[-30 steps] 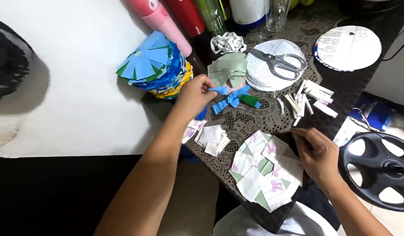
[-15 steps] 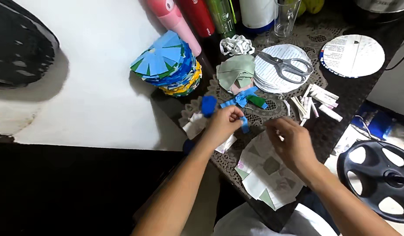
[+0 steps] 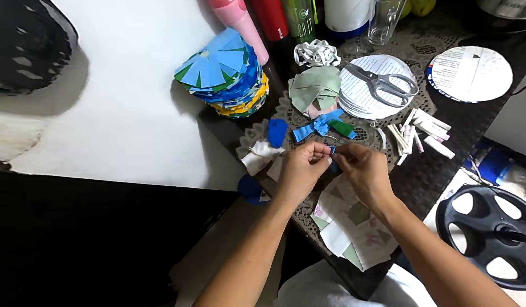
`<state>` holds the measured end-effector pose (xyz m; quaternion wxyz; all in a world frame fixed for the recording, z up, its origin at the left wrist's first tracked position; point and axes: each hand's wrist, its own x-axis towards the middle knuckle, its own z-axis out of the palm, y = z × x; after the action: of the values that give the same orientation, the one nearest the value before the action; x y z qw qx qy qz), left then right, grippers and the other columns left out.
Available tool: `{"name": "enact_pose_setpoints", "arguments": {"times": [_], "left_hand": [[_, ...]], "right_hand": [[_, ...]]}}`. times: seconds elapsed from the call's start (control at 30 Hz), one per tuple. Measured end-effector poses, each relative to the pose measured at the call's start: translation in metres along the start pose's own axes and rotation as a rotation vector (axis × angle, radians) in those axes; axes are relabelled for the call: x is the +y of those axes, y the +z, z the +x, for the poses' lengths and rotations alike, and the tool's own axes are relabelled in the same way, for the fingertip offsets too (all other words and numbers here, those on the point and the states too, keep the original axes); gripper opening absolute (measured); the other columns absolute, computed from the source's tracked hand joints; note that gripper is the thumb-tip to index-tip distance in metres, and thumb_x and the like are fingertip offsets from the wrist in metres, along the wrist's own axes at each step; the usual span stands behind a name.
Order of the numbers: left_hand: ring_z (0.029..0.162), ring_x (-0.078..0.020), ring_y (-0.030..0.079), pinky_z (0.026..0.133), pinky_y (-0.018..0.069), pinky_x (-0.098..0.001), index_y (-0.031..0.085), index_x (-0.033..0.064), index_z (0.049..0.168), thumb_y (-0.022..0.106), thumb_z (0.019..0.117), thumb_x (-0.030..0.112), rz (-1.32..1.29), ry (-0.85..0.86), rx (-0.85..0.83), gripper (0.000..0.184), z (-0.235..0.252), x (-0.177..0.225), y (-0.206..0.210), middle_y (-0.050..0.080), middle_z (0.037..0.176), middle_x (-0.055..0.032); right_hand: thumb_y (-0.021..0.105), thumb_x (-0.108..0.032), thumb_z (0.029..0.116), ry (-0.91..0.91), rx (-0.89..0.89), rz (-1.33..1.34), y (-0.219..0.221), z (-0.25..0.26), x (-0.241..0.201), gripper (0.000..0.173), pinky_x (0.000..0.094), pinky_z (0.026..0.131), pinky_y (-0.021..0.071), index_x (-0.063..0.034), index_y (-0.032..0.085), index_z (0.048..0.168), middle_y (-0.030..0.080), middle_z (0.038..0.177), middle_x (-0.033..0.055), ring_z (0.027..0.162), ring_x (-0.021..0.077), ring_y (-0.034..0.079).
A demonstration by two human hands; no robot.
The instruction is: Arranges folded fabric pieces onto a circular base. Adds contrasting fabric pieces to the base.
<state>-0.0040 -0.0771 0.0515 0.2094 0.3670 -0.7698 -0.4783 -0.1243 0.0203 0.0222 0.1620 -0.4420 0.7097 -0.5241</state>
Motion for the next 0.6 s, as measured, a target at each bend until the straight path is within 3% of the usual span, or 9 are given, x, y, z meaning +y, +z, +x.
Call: {"name": "enact_pose_setpoints", "arguments": {"times": [0.17,0.4,0.53,0.6], "left_hand": [[0.075,-0.0025,0.067,0.069,0.0565,-0.0205,0.072,0.0068,0.098,0.074,0.0927,0.008,0.066,0.068,0.076,0.006,-0.004,0.001,0.005,0.072,0.087,0.0004],[0.071,-0.0021,0.066,0.067,0.0557,-0.0191,0.072,0.0047,0.097,0.07,0.0947,0.01,0.245,0.192,0.115,0.006,-0.009,0.004,0.011,0.071,0.083,-0.0025],[0.068,-0.0013,0.064,0.064,0.0541,-0.019,0.071,0.0063,0.096,0.07,0.0953,0.01,0.208,0.136,0.056,0.004,-0.005,0.008,0.006,0.069,0.081,-0.0005],[0.069,-0.0049,0.065,0.066,0.0551,-0.0239,0.071,0.0058,0.098,0.069,0.0961,0.011,0.163,0.08,0.024,0.005,-0.002,0.008,0.001,0.069,0.082,-0.0014]], "right_hand": [[0.067,-0.007,0.0961,0.042,-0.014,0.045,-0.003,0.0,-0.001,0.01,0.0242,0.064,0.0542,-0.0018,0.075,0.097,0.071,0.08,0.0061,0.067,0.0063,0.065],[0.067,-0.007,0.096,0.102,-0.035,0.153,-0.009,-0.003,0.002,0.01,0.0182,0.059,0.0508,-0.0033,0.075,0.092,0.069,0.073,0.0001,0.061,-0.0008,0.06],[0.068,-0.005,0.0952,0.259,-0.053,0.393,-0.016,-0.003,0.006,0.011,0.0189,0.061,0.0539,-0.0042,0.075,0.087,0.07,0.072,-0.0015,0.063,0.0013,0.064],[0.067,-0.003,0.0958,0.313,-0.047,0.496,-0.02,-0.003,0.007,0.012,0.0193,0.062,0.0537,-0.0028,0.075,0.087,0.07,0.072,-0.0009,0.064,0.0028,0.064]]}}
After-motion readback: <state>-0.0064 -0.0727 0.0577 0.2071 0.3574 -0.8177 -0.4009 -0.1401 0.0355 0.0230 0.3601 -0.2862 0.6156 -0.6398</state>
